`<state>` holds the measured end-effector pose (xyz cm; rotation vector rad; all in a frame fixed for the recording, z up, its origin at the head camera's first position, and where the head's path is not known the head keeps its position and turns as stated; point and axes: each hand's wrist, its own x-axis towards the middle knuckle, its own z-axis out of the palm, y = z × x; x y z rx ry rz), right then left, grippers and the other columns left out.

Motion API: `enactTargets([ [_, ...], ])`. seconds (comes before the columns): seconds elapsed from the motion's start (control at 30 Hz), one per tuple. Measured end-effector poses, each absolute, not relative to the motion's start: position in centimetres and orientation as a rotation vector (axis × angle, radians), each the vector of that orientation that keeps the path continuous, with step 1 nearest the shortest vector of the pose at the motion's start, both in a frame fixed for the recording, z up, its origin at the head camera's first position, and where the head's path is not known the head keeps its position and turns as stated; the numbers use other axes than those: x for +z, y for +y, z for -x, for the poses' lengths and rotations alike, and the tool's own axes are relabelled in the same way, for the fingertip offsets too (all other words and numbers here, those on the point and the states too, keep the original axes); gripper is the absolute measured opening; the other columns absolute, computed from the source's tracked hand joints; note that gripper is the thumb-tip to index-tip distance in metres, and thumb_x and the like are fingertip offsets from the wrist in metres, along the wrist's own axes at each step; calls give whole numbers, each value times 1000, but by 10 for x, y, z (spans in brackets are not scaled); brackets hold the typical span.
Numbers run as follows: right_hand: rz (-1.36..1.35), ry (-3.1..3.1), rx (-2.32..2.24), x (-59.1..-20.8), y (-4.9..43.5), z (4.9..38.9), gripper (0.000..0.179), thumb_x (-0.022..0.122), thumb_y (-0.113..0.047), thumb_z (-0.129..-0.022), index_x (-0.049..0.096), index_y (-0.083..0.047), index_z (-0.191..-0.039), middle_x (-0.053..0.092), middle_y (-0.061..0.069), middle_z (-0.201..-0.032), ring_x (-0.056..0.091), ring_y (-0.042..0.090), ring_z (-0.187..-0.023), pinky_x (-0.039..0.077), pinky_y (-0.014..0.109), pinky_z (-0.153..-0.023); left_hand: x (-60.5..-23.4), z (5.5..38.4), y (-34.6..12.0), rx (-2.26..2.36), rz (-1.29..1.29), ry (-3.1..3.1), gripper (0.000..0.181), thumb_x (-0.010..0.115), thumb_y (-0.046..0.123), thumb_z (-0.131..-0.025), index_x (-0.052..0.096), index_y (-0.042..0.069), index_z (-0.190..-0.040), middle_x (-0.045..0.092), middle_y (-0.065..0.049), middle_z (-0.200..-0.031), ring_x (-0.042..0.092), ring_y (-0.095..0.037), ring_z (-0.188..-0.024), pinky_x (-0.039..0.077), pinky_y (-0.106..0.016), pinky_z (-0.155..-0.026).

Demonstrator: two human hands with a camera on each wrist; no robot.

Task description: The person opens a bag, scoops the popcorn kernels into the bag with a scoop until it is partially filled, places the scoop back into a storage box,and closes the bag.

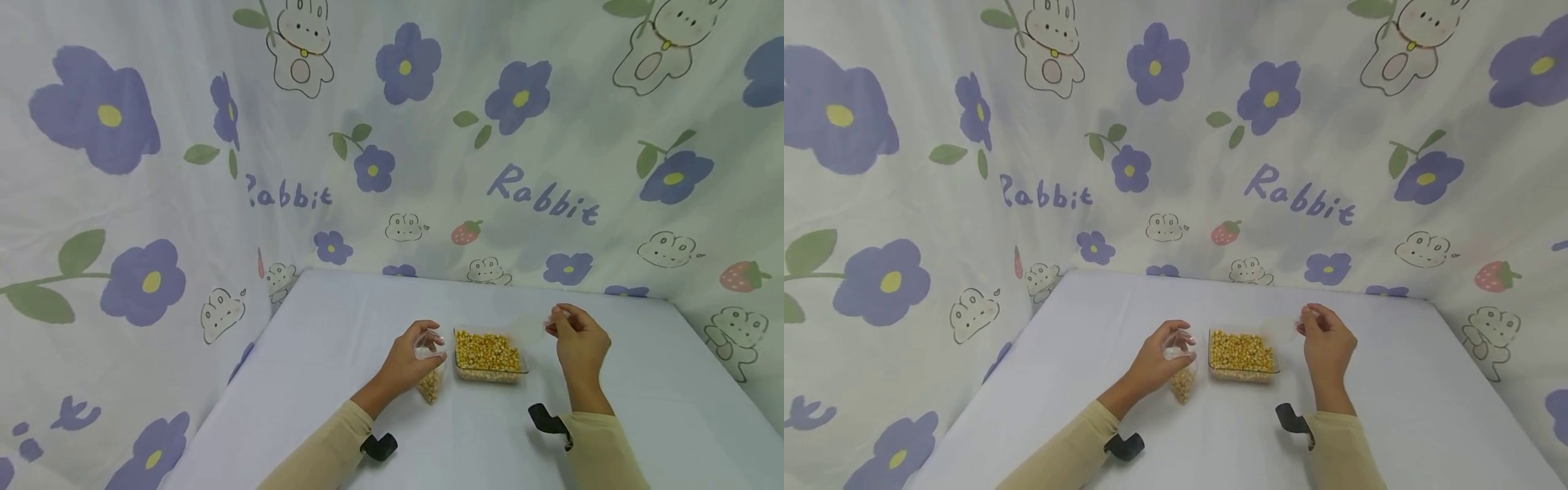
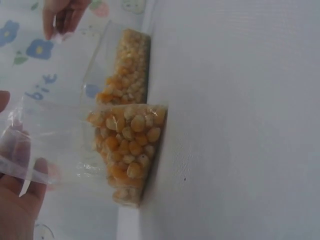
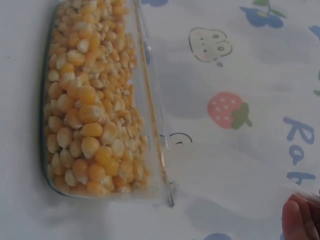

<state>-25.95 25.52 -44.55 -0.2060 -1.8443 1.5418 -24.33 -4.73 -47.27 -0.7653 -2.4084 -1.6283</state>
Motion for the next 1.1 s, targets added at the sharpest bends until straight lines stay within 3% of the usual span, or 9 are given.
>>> enactTargets([
  [0.2,182,-1822,1597,-453,252,267,18,69,-9,-91,70,6,-101,67,6,-71,65,5,-59,53,21,-60,-473,245,-47,-1610,787,-2395,47,74,14,-88,50,18,-128,68,-9,-107,60,-17,-94,47,-38,-85],
  [0.67,329,-1842,1855,-472,251,272,23,60,-10,-97,60,9,-110,67,9,-82,67,10,-67,54,23,-64,-472,244,-45,-1626,776,-2434,46,73,17,-89,50,20,-129,67,3,-106,59,-12,-94,47,-36,-85],
  [1.1,378,-1815,2093,-483,247,273,26,60,-10,-98,57,10,-114,66,7,-82,68,13,-71,55,27,-68,-468,239,-45,-1648,782,-2435,45,72,13,-89,50,17,-128,67,-7,-107,60,-15,-93,47,-36,-85],
])
